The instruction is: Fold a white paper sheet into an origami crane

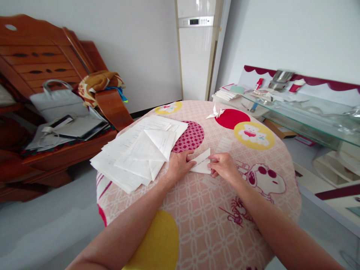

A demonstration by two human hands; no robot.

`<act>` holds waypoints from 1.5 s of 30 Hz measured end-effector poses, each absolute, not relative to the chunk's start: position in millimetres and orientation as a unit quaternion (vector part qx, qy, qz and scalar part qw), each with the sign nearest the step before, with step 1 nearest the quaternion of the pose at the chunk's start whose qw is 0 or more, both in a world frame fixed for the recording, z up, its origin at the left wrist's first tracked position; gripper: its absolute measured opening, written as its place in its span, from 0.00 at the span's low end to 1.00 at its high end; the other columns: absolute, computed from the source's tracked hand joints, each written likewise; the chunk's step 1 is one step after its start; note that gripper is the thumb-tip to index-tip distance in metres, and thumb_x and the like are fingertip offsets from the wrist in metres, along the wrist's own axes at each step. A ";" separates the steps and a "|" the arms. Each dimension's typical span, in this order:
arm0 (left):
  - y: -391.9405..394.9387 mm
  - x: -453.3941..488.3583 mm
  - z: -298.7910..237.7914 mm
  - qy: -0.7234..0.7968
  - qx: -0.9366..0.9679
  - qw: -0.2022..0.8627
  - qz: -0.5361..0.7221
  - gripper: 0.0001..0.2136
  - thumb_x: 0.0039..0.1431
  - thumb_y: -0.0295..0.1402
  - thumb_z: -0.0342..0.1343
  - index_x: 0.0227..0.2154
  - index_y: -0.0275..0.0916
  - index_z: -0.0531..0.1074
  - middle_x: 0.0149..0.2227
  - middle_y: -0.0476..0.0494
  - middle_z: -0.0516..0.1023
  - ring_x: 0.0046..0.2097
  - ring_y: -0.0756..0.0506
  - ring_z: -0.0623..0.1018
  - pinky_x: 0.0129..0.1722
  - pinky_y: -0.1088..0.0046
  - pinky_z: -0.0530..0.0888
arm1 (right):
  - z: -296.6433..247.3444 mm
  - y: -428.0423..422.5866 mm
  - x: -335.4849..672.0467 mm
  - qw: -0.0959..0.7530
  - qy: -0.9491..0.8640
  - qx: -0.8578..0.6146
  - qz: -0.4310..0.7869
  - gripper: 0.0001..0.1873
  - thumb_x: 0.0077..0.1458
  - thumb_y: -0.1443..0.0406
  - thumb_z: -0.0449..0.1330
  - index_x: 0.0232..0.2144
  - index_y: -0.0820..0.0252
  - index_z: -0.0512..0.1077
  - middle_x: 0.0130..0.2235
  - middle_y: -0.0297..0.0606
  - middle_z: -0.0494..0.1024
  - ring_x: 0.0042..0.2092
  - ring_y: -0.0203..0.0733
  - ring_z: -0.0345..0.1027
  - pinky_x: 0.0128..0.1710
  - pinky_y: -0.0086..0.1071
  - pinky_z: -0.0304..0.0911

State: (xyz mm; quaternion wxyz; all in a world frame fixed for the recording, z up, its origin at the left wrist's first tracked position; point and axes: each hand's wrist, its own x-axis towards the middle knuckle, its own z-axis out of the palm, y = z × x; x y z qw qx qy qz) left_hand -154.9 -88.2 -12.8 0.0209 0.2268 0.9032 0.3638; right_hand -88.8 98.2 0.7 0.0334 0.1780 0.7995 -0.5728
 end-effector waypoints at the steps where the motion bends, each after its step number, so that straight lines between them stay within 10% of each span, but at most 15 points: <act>1: -88.8 -155.0 -13.1 0.899 0.228 0.024 0.374 0.21 0.53 0.30 0.61 0.52 0.36 0.75 0.28 0.49 0.78 0.29 0.48 0.75 0.31 0.74 0.69 | 1.9 98.1 -88.1 0.035 0.795 0.180 -0.578 0.24 0.48 0.76 0.62 0.50 0.71 0.73 0.19 0.31 0.74 0.18 0.36 0.70 0.15 0.26 0.69; 9: -105.6 -154.7 -3.9 0.816 0.274 0.125 0.494 0.23 0.67 0.47 0.45 0.44 0.33 0.78 0.31 0.45 0.79 0.30 0.49 0.75 0.29 0.76 0.68 | 12.9 102.7 -79.9 0.047 0.743 0.162 -0.647 0.41 0.48 0.75 0.63 0.64 0.68 0.58 0.22 0.29 0.74 0.22 0.37 0.72 0.19 0.27 0.72; 20: -116.6 -160.0 -8.1 0.754 0.288 0.163 0.567 0.20 0.61 0.44 0.53 0.45 0.32 0.77 0.33 0.43 0.80 0.31 0.50 0.76 0.31 0.76 0.72 | 11.5 109.1 -80.1 0.036 0.744 0.129 -0.655 0.22 0.58 0.50 0.60 0.34 0.65 0.74 0.25 0.39 0.77 0.23 0.37 0.73 0.18 0.27 0.70; 32: -120.0 -156.9 -6.5 0.854 0.265 0.038 0.447 0.15 0.60 0.28 0.52 0.46 0.37 0.79 0.38 0.45 0.84 0.36 0.47 0.80 0.40 0.73 0.76 | 3.6 108.8 -81.8 0.035 0.798 0.101 -0.593 0.13 0.54 0.64 0.63 0.40 0.67 0.75 0.24 0.34 0.76 0.23 0.34 0.72 0.17 0.23 0.68; 45: -116.2 -149.0 -1.3 0.760 0.238 0.108 0.595 0.16 0.64 0.38 0.52 0.49 0.36 0.77 0.43 0.40 0.82 0.43 0.44 0.80 0.41 0.70 0.75 | 2.0 107.7 -83.3 0.033 0.806 0.104 -0.582 0.09 0.54 0.66 0.61 0.38 0.66 0.75 0.23 0.33 0.75 0.22 0.34 0.72 0.17 0.23 0.67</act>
